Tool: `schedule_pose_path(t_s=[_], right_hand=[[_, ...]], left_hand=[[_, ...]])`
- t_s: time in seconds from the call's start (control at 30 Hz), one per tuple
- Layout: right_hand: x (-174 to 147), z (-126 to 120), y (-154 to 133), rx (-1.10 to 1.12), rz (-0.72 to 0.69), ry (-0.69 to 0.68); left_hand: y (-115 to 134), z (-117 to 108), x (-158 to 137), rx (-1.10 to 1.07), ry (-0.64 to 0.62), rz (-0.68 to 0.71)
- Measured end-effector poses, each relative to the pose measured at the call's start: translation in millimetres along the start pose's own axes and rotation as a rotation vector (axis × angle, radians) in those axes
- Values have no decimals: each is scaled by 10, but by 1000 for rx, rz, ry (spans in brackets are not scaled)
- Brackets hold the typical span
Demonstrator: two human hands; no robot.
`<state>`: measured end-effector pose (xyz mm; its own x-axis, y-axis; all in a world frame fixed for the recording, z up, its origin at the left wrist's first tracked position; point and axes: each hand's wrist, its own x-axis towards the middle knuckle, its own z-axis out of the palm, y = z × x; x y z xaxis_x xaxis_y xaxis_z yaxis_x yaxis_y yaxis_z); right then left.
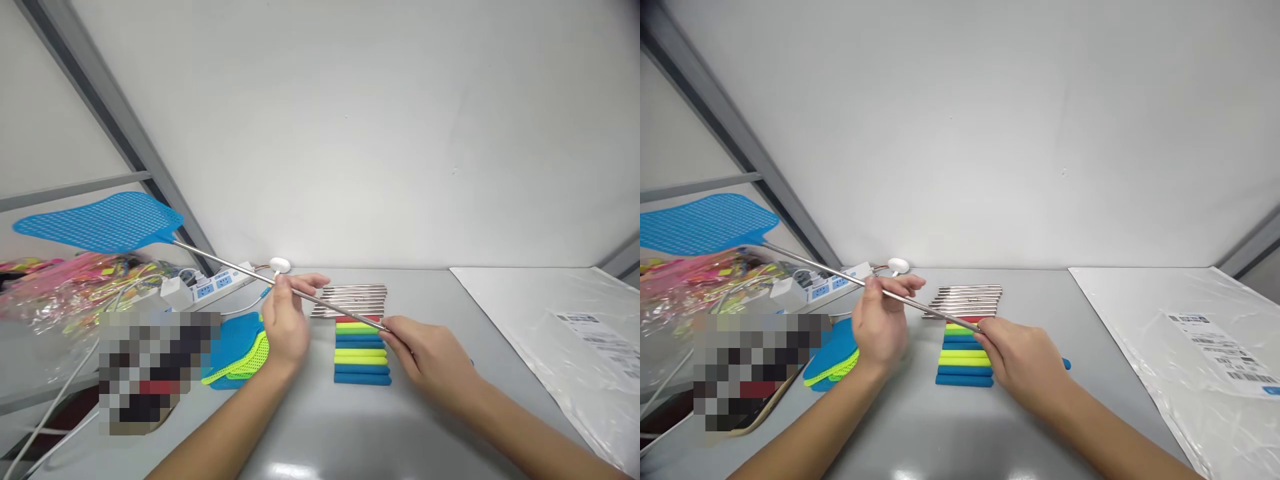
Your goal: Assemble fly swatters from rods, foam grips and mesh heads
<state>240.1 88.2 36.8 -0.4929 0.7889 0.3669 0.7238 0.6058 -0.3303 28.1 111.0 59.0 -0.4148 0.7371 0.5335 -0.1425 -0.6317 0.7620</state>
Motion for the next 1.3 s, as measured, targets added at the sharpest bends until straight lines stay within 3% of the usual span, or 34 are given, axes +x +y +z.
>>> schedule_pose_path(t_s=[0.2, 0.43, 0.63, 0.8, 1.03, 1.3], right_hand=[[-2, 12, 118, -65, 7, -27], [45, -10, 201, -106, -14, -48], [20, -48, 520, -147, -14, -103], [33, -142, 844, -181, 17, -135], [79, -194, 1280, -314, 83, -16], [96, -185, 1392, -402, 162, 117]], left_hand=[[96, -172, 382, -64, 234, 95], [161, -269, 568, -108, 350, 120], [128, -330, 668, -140, 463, 99], [164, -339, 689, -154, 466, 120], [176, -319, 699, -171, 439, 121], [40, -309, 615, -157, 340, 119]])
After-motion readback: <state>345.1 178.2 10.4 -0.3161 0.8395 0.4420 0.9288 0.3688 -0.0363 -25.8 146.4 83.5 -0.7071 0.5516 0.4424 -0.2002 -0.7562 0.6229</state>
